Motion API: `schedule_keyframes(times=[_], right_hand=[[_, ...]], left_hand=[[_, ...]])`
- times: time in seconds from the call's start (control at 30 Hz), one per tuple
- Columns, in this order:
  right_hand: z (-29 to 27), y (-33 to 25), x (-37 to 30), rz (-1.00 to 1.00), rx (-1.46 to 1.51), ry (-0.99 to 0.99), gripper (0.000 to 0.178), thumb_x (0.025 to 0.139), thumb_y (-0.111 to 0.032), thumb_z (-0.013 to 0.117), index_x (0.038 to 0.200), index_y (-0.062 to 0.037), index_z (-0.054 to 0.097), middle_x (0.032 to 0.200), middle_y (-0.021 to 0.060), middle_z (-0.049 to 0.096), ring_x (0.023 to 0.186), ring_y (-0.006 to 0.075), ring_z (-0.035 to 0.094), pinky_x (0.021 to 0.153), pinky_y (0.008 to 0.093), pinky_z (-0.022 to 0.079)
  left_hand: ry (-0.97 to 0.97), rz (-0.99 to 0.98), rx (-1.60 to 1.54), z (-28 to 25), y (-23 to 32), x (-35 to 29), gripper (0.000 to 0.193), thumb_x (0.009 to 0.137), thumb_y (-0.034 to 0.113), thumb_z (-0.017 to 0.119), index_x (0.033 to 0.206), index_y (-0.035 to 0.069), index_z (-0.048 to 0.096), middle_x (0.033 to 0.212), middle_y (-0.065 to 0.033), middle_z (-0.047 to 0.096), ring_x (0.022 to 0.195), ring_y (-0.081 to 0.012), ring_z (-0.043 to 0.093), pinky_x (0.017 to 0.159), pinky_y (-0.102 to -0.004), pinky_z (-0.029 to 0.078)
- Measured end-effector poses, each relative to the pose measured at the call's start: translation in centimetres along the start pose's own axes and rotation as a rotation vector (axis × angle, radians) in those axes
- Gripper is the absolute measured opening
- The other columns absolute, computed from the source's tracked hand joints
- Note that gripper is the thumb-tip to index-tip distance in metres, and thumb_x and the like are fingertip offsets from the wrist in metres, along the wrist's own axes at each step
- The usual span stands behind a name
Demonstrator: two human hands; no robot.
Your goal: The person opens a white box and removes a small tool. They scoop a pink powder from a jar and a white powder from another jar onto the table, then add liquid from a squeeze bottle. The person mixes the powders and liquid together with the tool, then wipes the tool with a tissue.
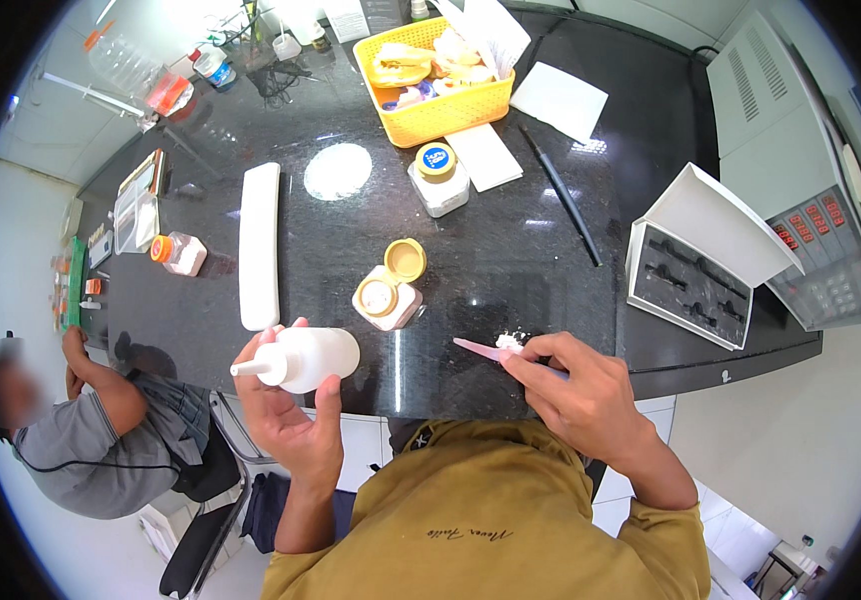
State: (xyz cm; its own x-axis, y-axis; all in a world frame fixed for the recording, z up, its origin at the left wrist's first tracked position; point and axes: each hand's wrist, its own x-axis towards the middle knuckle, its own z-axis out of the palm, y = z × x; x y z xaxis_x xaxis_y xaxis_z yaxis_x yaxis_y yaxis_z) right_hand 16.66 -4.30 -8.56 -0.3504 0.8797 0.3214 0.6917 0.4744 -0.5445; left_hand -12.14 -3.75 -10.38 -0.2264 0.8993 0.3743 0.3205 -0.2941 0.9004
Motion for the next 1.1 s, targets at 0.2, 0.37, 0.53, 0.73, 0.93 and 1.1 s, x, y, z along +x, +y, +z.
schedule_keyframes(times=[0.2, 0.37, 0.53, 0.73, 0.93, 1.1], right_hand=[[-1.3, 0.8, -1.4, 0.098, -0.017, 0.091, 0.036, 0.072, 0.005, 0.076, 0.106, -0.0083, 0.078, 0.094, 0.0033, 0.068, 0.065, 0.0146, 0.065, 0.052, 0.0279, 0.051], [-2.2, 1.1, -2.6, 0.132, -0.015, 0.045, 0.034, 0.071, 0.006, 0.076, 0.101, -0.0082, 0.079, 0.093, 0.0032, 0.068, 0.061, 0.0134, 0.064, 0.051, 0.0283, 0.05], [-2.6, 1.9, -2.3, 0.126, 0.031, 0.026, 0.033, 0.072, 0.006, 0.075, 0.101, -0.0083, 0.079, 0.091, 0.0032, 0.068, 0.061, 0.0149, 0.064, 0.052, 0.0289, 0.05], [-3.0, 3.1, -0.7, 0.129, 0.146, -0.041, 0.03, 0.076, 0.004, 0.074, 0.102, -0.0083, 0.08, 0.088, 0.0046, 0.068, 0.066, 0.0171, 0.066, 0.058, 0.0293, 0.053], [-3.6, 4.2, 1.1, 0.094, 0.203, -0.126, 0.029, 0.078, 0.001, 0.074, 0.103, -0.0123, 0.081, 0.09, 0.0023, 0.068, 0.068, 0.0167, 0.066, 0.059, 0.0304, 0.052], [-4.5, 2.8, 0.1, 0.037, 0.072, -0.143, 0.032, 0.077, 0.0, 0.075, 0.105, -0.0141, 0.08, 0.091, 0.001, 0.066, 0.069, 0.0161, 0.066, 0.058, 0.032, 0.052]], left_hand=[[-0.043, 0.048, 0.059, 0.0, -0.7, -0.4, 0.071, 0.093, 0.008, 0.074, 0.152, -0.001, 0.034, 0.145, -0.0218, 0.051, 0.135, -0.0349, 0.056, 0.111, -0.0446, 0.05], [-0.022, -0.016, 0.019, 0.8, -0.9, -0.8, 0.077, 0.093, 0.009, 0.074, 0.155, 0.002, 0.028, 0.145, -0.0212, 0.051, 0.138, -0.0335, 0.053, 0.112, -0.0439, 0.049], [-0.005, 0.009, 0.029, 1.1, -1.2, -0.7, 0.082, 0.092, 0.006, 0.074, 0.157, 0.004, 0.025, 0.148, -0.0213, 0.048, 0.14, -0.0333, 0.051, 0.114, -0.0449, 0.046], [0.018, 0.033, 0.079, 1.2, -1.6, -0.9, 0.09, 0.087, 0.004, 0.078, 0.157, 0.003, 0.02, 0.152, -0.0214, 0.04, 0.142, -0.0338, 0.046, 0.117, -0.0473, 0.042], [0.14, 0.201, 0.089, 0.9, -1.9, -1.8, 0.095, 0.088, 0.016, 0.079, 0.158, 0.004, 0.017, 0.155, -0.021, 0.036, 0.147, -0.0328, 0.038, 0.12, -0.0498, 0.037], [0.327, 0.485, 0.135, 0.0, -2.9, -4.2, 0.085, 0.093, 0.025, 0.069, 0.158, 0.004, 0.019, 0.139, -0.0182, 0.044, 0.128, -0.028, 0.045, 0.104, -0.045, 0.044]])
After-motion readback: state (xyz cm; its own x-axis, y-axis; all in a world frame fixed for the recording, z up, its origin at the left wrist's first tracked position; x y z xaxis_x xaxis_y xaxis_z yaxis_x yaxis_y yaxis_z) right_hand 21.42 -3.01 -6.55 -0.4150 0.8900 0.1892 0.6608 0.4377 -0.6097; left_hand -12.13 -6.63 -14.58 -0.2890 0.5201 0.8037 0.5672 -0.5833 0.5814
